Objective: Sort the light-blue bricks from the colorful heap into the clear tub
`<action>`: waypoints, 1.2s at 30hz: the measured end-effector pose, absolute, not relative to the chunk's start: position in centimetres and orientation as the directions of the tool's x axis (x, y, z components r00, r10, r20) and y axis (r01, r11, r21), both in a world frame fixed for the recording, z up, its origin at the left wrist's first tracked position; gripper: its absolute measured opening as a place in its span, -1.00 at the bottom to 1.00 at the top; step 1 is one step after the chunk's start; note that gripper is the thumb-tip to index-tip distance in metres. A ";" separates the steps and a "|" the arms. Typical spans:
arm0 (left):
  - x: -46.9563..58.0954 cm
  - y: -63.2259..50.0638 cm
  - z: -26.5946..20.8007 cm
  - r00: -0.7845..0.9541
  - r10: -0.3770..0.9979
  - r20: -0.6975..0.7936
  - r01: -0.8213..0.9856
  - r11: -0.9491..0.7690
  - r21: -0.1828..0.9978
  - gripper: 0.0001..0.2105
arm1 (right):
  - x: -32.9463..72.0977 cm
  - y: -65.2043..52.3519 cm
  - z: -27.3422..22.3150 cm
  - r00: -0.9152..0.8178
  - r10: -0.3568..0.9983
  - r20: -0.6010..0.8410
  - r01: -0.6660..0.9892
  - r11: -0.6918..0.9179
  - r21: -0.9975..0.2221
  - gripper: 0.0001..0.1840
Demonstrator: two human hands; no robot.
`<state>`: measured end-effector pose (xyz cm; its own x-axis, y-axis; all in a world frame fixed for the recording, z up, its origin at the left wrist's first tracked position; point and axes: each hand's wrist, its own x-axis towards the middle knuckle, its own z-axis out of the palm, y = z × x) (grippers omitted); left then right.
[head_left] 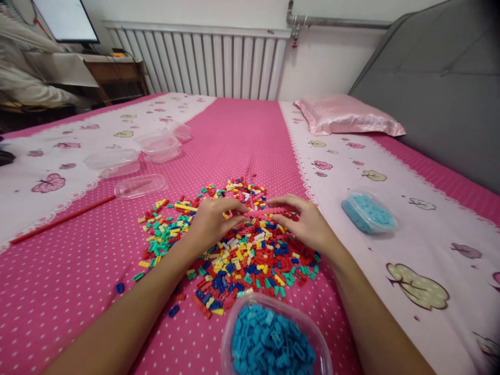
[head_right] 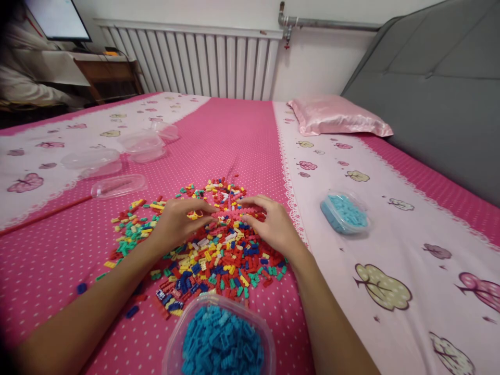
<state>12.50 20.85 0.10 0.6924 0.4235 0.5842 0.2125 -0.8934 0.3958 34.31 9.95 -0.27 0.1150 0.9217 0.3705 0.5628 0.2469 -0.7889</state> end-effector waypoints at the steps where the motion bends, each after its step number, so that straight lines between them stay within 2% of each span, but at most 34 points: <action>1: 12.5 20.8 0.2 0.691 0.432 0.579 0.205 -0.886 0.416 -0.89 | 34.1 9.9 -0.1 0.087 0.922 0.377 0.585 0.259 -0.768 -0.76; 4: 12.7 20.6 0.5 0.703 0.454 0.547 0.193 -0.862 0.468 -0.89 | 33.5 9.7 0.3 0.044 0.921 0.386 0.647 0.268 -0.714 -0.82; 9: 13.1 20.2 0.6 0.694 0.571 0.438 0.176 -0.725 0.666 -0.77 | 33.2 10.1 -0.2 0.121 0.912 0.391 0.688 0.207 -0.695 -0.89; 12: 13.2 20.0 0.6 0.671 0.613 0.416 0.157 -0.667 0.729 -0.76 | 33.0 10.3 -0.8 0.141 0.904 0.403 0.698 0.198 -0.688 -0.91; 16: 13.3 19.7 0.6 0.669 0.597 0.443 0.159 -0.697 0.699 -0.84 | 32.3 10.4 -1.2 0.189 0.880 0.436 0.771 0.142 -0.620 -0.95; 20: 13.3 19.4 0.6 0.695 0.558 0.453 0.153 -0.731 0.665 -0.82 | 31.5 10.3 -1.2 0.103 0.886 0.451 0.825 0.178 -0.537 -0.89; 25: 13.3 19.4 0.7 0.660 0.546 0.516 0.093 -0.741 0.665 -0.77 | 30.8 10.2 -1.0 0.051 0.872 0.487 0.805 0.253 -0.537 -0.93; 30: 13.2 19.5 0.8 0.616 0.539 0.574 0.059 -0.759 0.649 -0.81 | 30.2 10.0 -0.6 0.069 0.835 0.547 0.795 0.285 -0.535 -0.95; 36: 13.1 19.6 0.8 0.631 0.497 0.595 0.069 -0.801 0.595 -0.85 | 30.1 10.0 -0.8 0.096 0.851 0.517 0.765 0.269 -0.585 -0.96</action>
<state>13.09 19.65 0.82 0.6312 0.4970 0.5954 0.0691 -0.8007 0.5950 30.07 10.04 -0.79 0.0958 0.8508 0.5166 0.7648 0.2692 -0.5853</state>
